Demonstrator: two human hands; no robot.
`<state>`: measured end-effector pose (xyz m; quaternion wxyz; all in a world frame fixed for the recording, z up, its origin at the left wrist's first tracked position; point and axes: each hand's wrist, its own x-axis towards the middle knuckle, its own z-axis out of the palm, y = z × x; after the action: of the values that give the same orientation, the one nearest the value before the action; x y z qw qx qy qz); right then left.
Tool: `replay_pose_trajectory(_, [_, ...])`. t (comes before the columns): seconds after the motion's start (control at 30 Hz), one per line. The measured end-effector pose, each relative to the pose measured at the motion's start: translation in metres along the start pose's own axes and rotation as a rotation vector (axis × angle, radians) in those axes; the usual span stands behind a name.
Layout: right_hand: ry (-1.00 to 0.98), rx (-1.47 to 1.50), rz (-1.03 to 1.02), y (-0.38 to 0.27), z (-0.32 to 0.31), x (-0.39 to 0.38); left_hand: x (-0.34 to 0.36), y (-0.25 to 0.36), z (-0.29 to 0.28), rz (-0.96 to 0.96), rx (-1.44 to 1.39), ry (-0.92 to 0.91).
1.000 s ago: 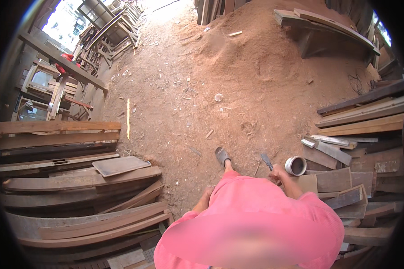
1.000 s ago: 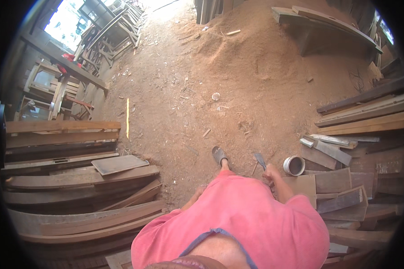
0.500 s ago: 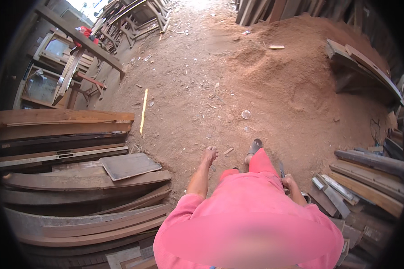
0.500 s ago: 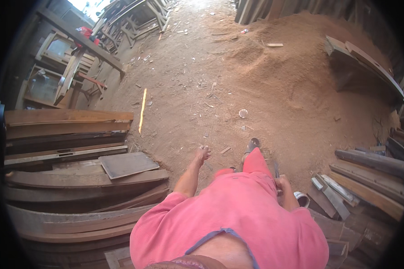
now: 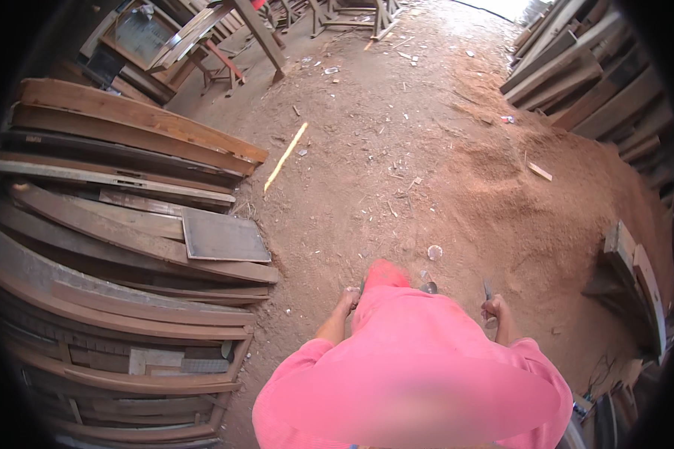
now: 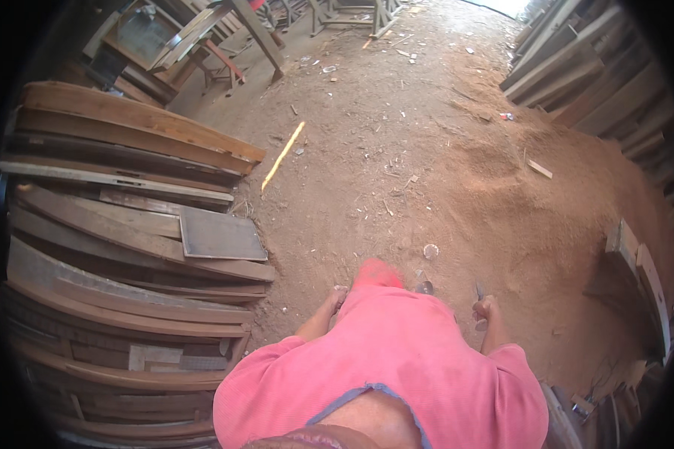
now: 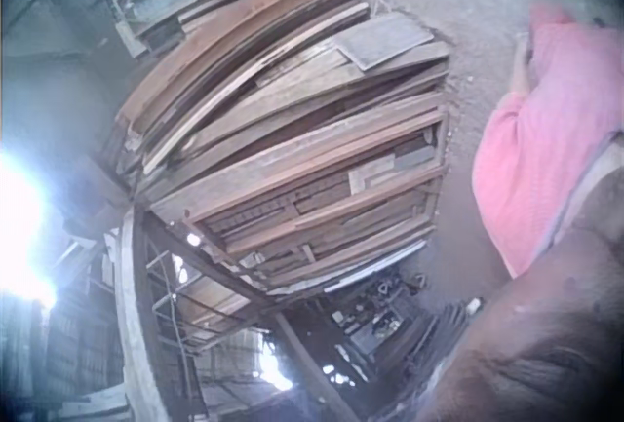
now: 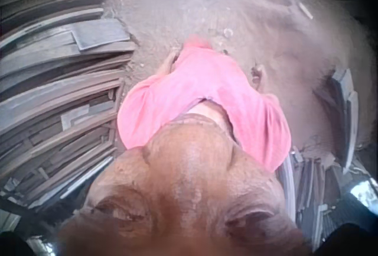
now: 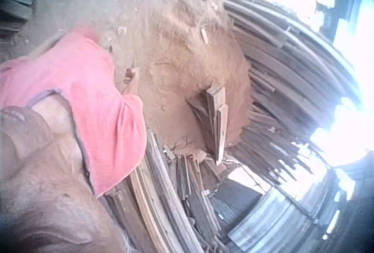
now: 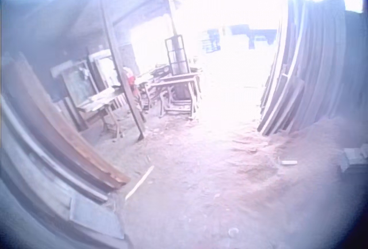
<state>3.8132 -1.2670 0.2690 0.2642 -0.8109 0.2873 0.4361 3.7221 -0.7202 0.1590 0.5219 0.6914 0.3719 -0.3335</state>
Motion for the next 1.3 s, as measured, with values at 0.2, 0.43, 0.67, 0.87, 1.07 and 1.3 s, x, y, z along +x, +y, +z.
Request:
replay_pose_trajectory(0.2, [0.235,0.109,-0.182,-0.17,-0.101,0.031,0.027,0.068,0.007,-0.031,0.247,0.134])
replay_pose_trajectory(0.43, [0.033,0.26,-0.357,-0.287,-0.072,0.09,0.093,0.136,-0.056,-0.023,-0.018,-0.009])
replay_pose_trajectory(0.67, [0.095,-0.143,-0.182,-0.376,-0.061,0.1,0.175,0.304,-0.163,0.078,-0.45,0.139])
replay_pose_trajectory(0.87, [0.002,-0.292,-0.271,-0.447,-0.083,0.16,0.206,0.436,-0.254,0.249,-0.415,0.184])
replay_pose_trajectory(1.07, [-0.011,-0.212,-0.179,-0.595,-0.113,0.163,0.247,0.413,-0.254,-0.033,-0.542,0.173])
replay_pose_trajectory(1.3, [-0.105,-0.491,-0.347,-0.747,-0.126,0.286,0.287,0.362,-0.253,-0.186,0.212,0.13])
